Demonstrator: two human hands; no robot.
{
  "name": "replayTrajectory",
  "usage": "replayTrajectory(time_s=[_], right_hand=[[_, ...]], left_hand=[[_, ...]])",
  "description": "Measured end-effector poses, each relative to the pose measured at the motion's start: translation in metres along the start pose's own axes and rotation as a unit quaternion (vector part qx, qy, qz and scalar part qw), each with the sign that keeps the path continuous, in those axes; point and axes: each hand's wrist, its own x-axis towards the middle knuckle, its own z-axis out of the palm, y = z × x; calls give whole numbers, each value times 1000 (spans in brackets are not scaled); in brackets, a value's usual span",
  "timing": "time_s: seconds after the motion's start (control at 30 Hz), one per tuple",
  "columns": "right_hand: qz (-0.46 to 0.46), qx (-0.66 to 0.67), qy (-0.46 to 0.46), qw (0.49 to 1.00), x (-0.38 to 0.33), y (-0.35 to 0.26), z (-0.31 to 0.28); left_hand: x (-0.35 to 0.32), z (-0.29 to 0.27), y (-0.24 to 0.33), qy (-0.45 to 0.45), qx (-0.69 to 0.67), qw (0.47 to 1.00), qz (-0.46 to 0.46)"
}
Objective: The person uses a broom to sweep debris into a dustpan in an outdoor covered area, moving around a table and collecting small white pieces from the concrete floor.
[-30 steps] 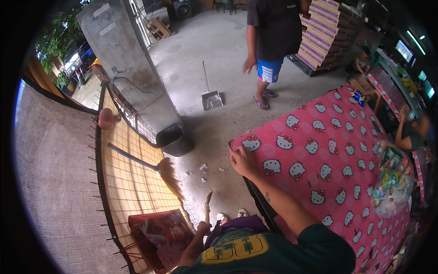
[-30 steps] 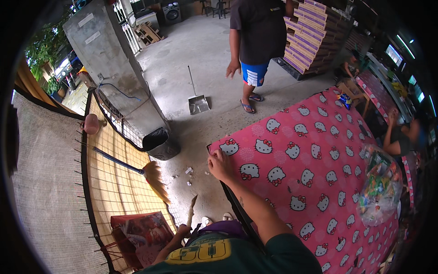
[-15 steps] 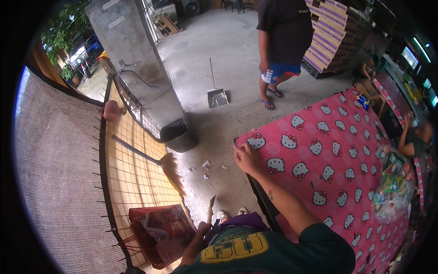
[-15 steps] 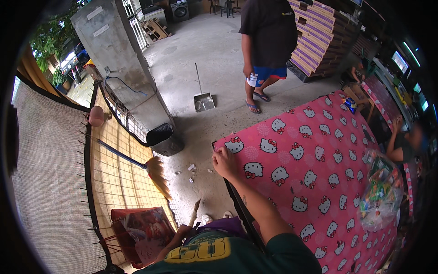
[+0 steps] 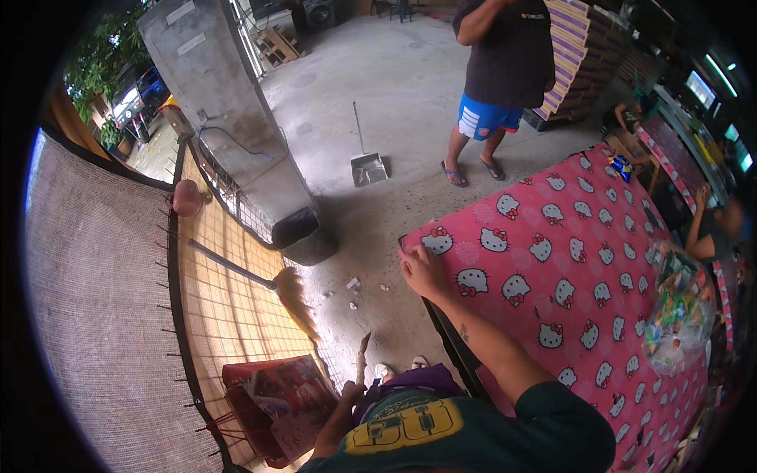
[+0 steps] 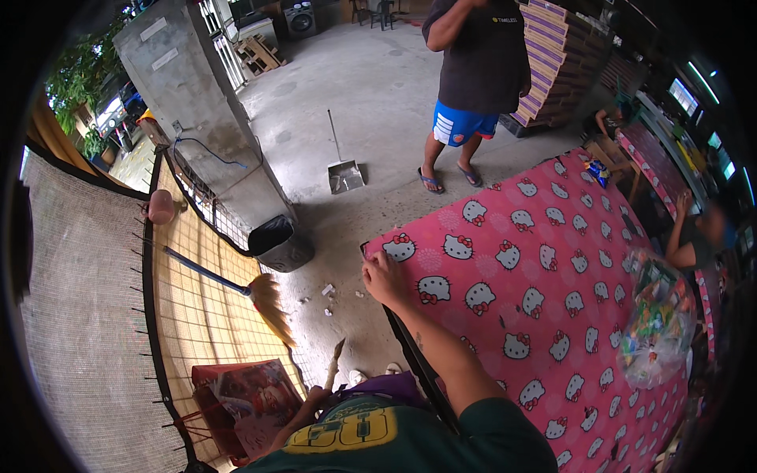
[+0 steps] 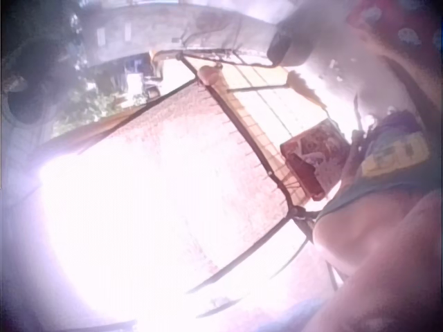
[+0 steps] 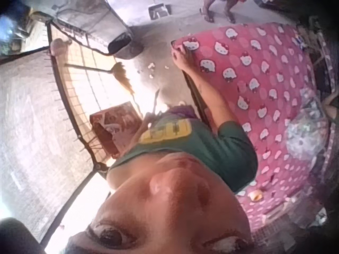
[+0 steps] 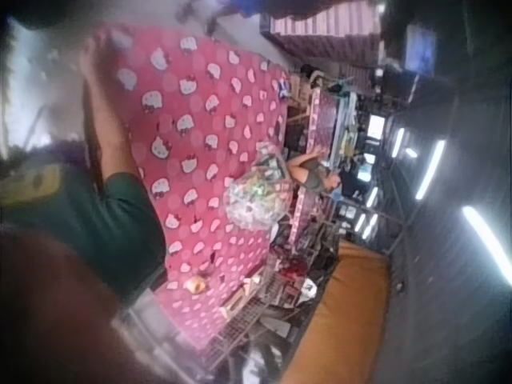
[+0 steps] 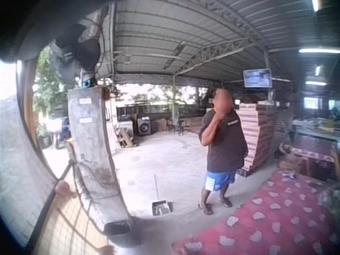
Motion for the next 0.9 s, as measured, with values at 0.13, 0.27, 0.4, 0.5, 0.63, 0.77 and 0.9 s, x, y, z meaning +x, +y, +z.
replayTrajectory(time_s=[0.13, 0.27, 0.4, 0.5, 0.63, 0.77, 0.9], right_hand=[[-7, -5, -4, 1000, -2, 2, 1], [-8, -3, 10, 1000, -4, 7, 4], [-2, -1, 1, 1000, -5, 6, 6], [-13, 0, 7, 1000, -3, 6, 6], [-11, 7, 6, 1000, 1, -1, 5], [-2, 2, -4, 1000, -3, 4, 2], [-1, 4, -8, 1000, -3, 6, 2]], left_hand=[[-4, -1, 4, 3, 18, 1000, 12], [-9, -3, 13, -12, 41, 999, 35], [-8, -3, 10, -14, 63, 997, 43], [-3, -1, 7, -20, 78, 996, 39], [0, -5, -4, -34, 161, 978, 128], [-6, 2, 14, -29, 48, 998, 11], [-12, 1, 20, -27, 8, 1000, -5]])
